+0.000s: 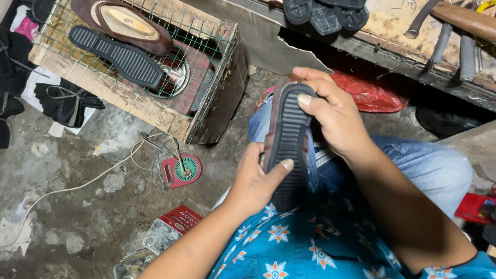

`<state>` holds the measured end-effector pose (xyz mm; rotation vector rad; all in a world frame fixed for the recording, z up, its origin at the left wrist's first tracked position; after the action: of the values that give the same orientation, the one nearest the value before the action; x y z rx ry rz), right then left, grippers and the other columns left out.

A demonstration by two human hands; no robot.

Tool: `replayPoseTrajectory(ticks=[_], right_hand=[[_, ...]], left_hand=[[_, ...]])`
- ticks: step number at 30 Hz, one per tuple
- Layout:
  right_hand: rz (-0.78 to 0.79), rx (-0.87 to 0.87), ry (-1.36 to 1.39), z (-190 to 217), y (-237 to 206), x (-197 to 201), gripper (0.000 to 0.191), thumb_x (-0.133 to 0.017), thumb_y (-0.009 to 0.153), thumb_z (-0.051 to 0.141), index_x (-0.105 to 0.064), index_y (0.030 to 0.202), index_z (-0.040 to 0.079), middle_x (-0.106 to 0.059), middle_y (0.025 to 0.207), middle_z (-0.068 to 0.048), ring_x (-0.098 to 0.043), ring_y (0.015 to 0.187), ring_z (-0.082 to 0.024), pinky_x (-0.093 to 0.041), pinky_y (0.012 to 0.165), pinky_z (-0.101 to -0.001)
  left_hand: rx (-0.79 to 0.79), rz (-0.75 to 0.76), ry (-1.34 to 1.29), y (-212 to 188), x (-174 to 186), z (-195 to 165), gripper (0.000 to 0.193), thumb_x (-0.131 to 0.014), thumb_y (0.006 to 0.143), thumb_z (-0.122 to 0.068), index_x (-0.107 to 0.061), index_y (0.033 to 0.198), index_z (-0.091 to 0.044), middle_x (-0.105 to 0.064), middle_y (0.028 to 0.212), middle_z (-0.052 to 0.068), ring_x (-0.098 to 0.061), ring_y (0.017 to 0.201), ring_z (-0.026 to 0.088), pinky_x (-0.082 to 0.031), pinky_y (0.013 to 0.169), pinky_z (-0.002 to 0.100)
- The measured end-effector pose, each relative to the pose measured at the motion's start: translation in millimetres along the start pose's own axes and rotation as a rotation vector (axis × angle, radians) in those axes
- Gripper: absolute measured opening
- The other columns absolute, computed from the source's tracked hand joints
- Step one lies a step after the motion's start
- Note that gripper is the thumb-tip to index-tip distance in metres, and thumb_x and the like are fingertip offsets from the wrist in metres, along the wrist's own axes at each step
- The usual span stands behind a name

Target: The person uses a hammer and a curved metal tool to tap and press the sole of a brown shoe held on a wooden last. The person then picks up a black rubber sole piece and fits it onto the shoe.

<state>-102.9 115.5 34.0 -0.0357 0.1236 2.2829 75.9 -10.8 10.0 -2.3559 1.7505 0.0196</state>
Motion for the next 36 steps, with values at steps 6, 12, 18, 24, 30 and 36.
replayPoseTrajectory(ticks=[6, 12, 18, 24, 30, 36], right_hand=[[0.243, 0.085, -0.076, 45, -16, -15, 0.022, -0.065, 0.092, 0.009, -0.070, 0.111, 0.000, -0.047, 0.155, -0.018, -0.047, 0.141, -0.029, -0.035, 0.120, -0.0428], [0.212, 0.303, -0.380, 78, -36, -38, 0.035, -0.078, 0.083, 0.014, -0.071, 0.116, 0.003, -0.047, 0.145, -0.019, -0.047, 0.138, -0.032, -0.039, 0.115, -0.0418], [0.102, 0.279, -0.542, 91, -56, -36, 0.046, -0.087, 0.075, 0.016, -0.070, 0.116, 0.006, -0.062, 0.111, -0.009, -0.062, 0.103, -0.022, -0.051, 0.092, -0.0333], [0.042, 0.183, -0.396, 89, -61, -40, 0.038, -0.085, 0.077, 0.008, -0.070, 0.111, 0.004, -0.063, 0.104, -0.006, -0.063, 0.092, -0.016, -0.051, 0.084, -0.0280], [0.016, 0.074, -0.238, 85, -61, -42, 0.034, -0.083, 0.079, 0.002, -0.072, 0.111, 0.001, -0.062, 0.105, -0.004, -0.061, 0.093, -0.010, -0.050, 0.081, -0.0234], [0.002, 0.020, -0.187, 80, -63, -42, 0.034, -0.082, 0.080, -0.001, -0.071, 0.112, -0.001, -0.060, 0.106, -0.004, -0.060, 0.094, -0.009, -0.052, 0.082, -0.0229]], left_hand=[[-0.056, -0.001, -0.219, 41, 36, -36, 0.056, -0.039, 0.107, -0.044, -0.044, 0.141, -0.001, -0.057, 0.140, 0.013, -0.055, 0.134, 0.022, -0.045, 0.112, 0.038], [-0.153, 0.171, -0.155, 60, 26, -83, 0.053, -0.035, 0.112, -0.038, -0.052, 0.145, -0.001, -0.056, 0.147, 0.014, -0.054, 0.135, 0.024, -0.041, 0.117, 0.036], [-0.205, 0.153, -0.105, 51, 23, -86, 0.046, -0.036, 0.113, -0.035, -0.061, 0.129, 0.001, -0.063, 0.131, 0.013, -0.058, 0.123, 0.019, -0.044, 0.111, 0.033], [-0.156, 0.170, -0.129, 45, 21, -86, 0.043, -0.039, 0.111, -0.035, -0.062, 0.125, -0.001, -0.062, 0.121, 0.008, -0.059, 0.114, 0.016, -0.045, 0.106, 0.031], [-0.183, 0.171, -0.048, 44, 20, -94, 0.043, -0.039, 0.111, -0.036, -0.062, 0.123, -0.003, -0.064, 0.118, 0.008, -0.060, 0.112, 0.016, -0.046, 0.104, 0.031], [-0.157, 0.164, -0.051, 43, 18, -91, 0.042, -0.038, 0.111, -0.034, -0.062, 0.124, -0.002, -0.063, 0.119, 0.008, -0.059, 0.112, 0.016, -0.045, 0.103, 0.031]])
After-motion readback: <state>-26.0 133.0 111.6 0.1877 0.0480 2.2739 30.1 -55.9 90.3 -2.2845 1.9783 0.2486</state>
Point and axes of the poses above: each hand's wrist, its own y-axis towards the middle knuckle, its own x-axis out of the back of the hand, z = x × y, the point moved 1 cm from there along y, towards the middle knuckle
